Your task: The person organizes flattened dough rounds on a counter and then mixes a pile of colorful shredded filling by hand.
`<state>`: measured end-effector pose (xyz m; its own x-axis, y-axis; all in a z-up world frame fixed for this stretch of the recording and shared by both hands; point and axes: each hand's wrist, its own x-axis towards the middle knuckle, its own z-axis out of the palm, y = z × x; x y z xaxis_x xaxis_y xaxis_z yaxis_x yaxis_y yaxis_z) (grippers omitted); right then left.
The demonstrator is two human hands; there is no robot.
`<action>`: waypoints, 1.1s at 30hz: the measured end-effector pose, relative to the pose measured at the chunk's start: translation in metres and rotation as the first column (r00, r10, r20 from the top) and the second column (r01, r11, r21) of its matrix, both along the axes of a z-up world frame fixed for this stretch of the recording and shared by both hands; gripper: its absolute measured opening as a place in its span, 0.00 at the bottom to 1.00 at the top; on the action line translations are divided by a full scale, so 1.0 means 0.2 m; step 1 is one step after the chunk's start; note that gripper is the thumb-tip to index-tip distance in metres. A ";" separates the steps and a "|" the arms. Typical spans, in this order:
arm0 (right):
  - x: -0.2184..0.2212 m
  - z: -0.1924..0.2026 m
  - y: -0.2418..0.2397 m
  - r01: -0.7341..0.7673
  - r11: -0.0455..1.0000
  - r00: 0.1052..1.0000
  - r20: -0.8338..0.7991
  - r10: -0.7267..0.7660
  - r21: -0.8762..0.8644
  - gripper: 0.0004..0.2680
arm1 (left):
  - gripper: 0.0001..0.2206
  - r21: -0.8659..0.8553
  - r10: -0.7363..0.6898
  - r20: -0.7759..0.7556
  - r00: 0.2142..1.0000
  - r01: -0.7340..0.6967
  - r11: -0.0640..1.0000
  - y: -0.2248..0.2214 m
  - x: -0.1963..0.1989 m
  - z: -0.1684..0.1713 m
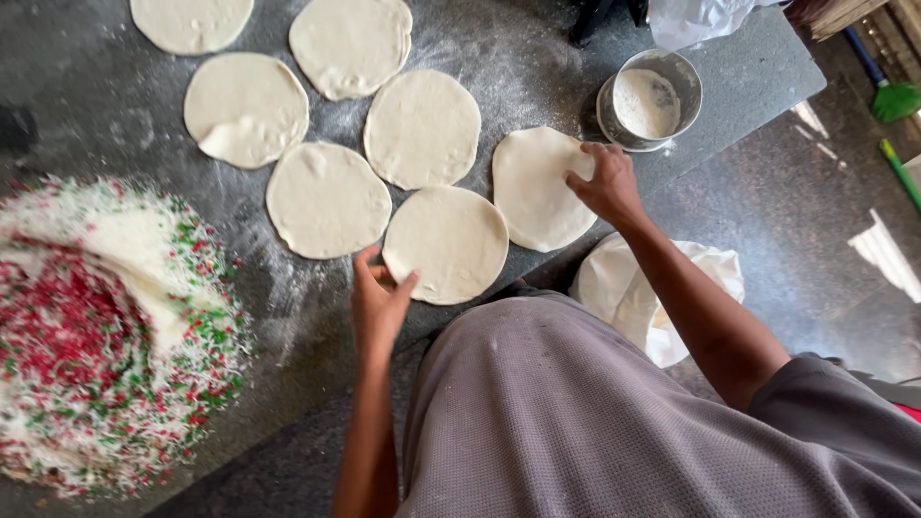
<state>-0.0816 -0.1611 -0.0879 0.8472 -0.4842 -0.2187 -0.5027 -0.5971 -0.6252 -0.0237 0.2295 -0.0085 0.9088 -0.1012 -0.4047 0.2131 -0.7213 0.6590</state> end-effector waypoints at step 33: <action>-0.20 0.26 0.12 -0.139 0.892 0.922 0.385 -0.042 0.431 0.13 | 0.14 -0.538 -0.180 -0.553 0.813 -0.184 0.822 -1.13 0.17 -0.39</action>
